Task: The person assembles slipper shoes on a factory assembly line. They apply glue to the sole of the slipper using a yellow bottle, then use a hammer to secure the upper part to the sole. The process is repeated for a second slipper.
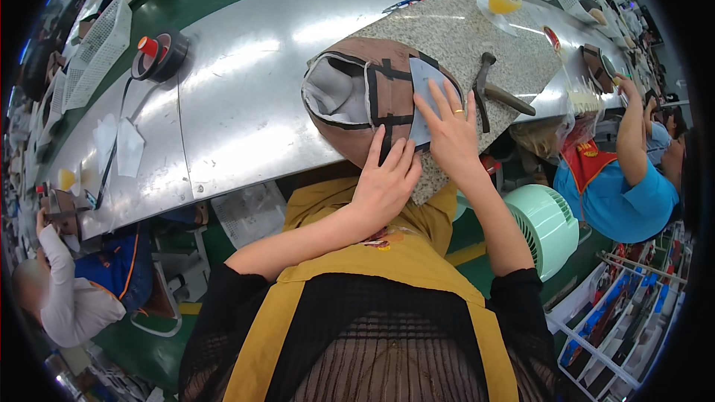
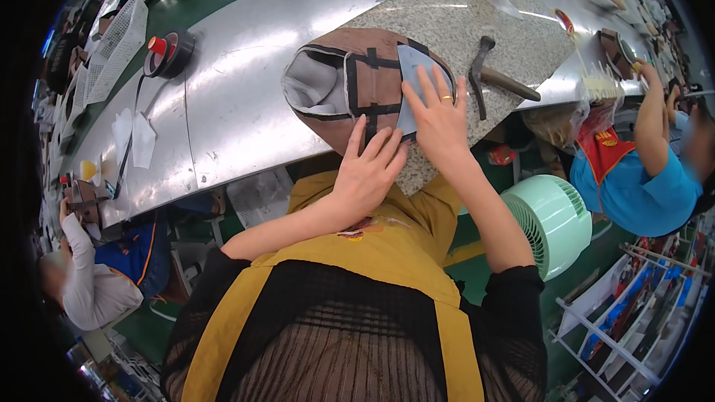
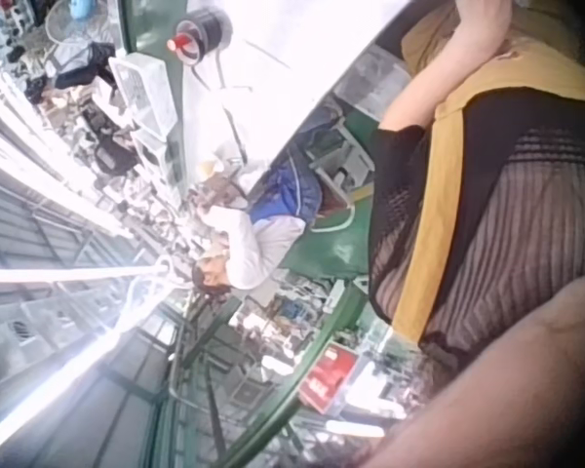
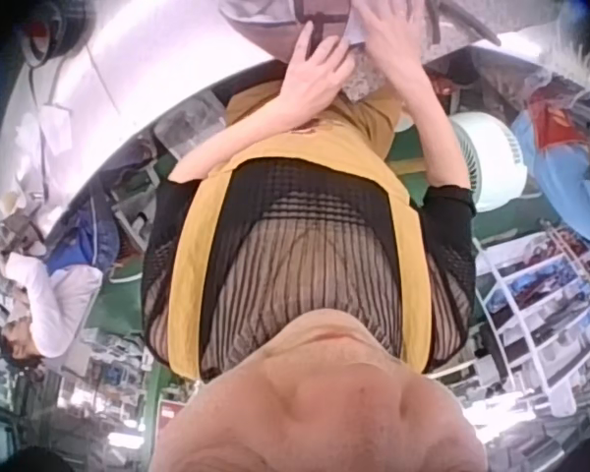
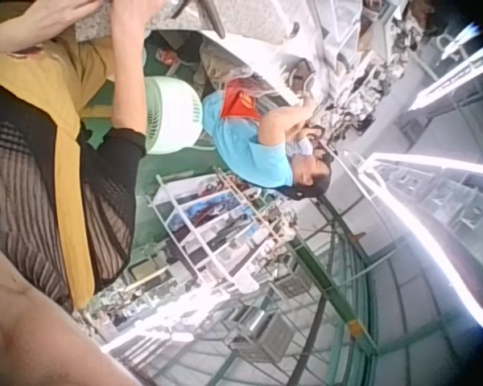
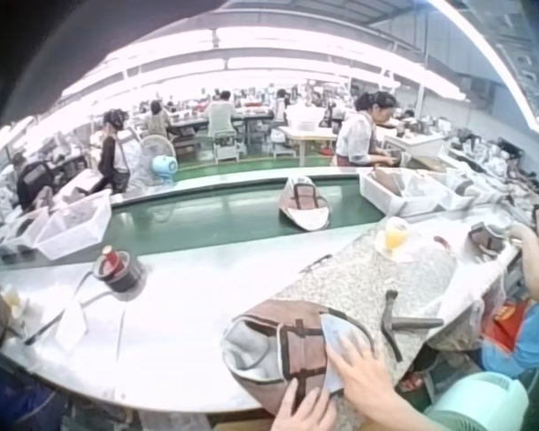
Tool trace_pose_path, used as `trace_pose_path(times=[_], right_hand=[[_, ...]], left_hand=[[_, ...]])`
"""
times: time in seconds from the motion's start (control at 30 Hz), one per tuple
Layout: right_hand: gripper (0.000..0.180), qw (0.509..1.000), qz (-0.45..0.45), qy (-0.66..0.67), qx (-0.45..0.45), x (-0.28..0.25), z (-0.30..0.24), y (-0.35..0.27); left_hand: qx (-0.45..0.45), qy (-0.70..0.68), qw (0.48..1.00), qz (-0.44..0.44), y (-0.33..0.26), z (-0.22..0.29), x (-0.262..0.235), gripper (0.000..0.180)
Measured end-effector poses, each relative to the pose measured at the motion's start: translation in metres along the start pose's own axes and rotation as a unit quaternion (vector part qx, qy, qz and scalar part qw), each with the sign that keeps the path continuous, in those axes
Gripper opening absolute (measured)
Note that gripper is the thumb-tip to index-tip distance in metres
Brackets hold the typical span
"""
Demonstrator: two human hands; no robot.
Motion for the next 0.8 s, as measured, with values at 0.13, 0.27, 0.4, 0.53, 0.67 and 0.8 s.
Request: trace_pose_path(times=[0.13,0.27,0.4,0.53,0.67,0.8], right_hand=[[0.053,1.000,0.001,0.005,-0.013,-0.002,0.000,-0.009],[0.053,1.000,0.016,-0.001,0.023,-0.002,0.003,-0.008],[0.051,1.000,0.008,-0.006,0.016,-0.002,-0.001,-0.008],[0.051,0.997,0.044,-0.026,0.051,0.000,0.020,-0.002],[0.051,0.992,0.050,-0.072,0.086,-0.003,0.041,-0.001],[0.049,0.995,0.029,-0.048,0.083,-0.013,0.029,-0.031]], left_hand=[[-0.007,-0.003,1.000,0.004,0.001,0.000,0.000,0.036],[-0.005,-0.004,1.000,0.006,-0.001,0.000,0.001,0.035],[-0.007,-0.005,1.000,0.008,0.000,0.000,0.000,0.035],[-0.004,-0.006,1.000,0.009,0.000,-0.001,-0.001,0.034],[0.002,-0.001,1.000,0.013,0.000,0.000,-0.002,0.034],[0.000,0.004,1.000,0.008,-0.001,0.000,-0.002,0.033]])
Point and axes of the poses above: each hand's wrist, its own y-axis towards the middle knuckle, its own x-axis out of the palm, z = x × y, the point moved 9 cm from there along y, towards the middle knuckle, and after that the axes turned 9 degrees about -y, right-handed, at the moved point
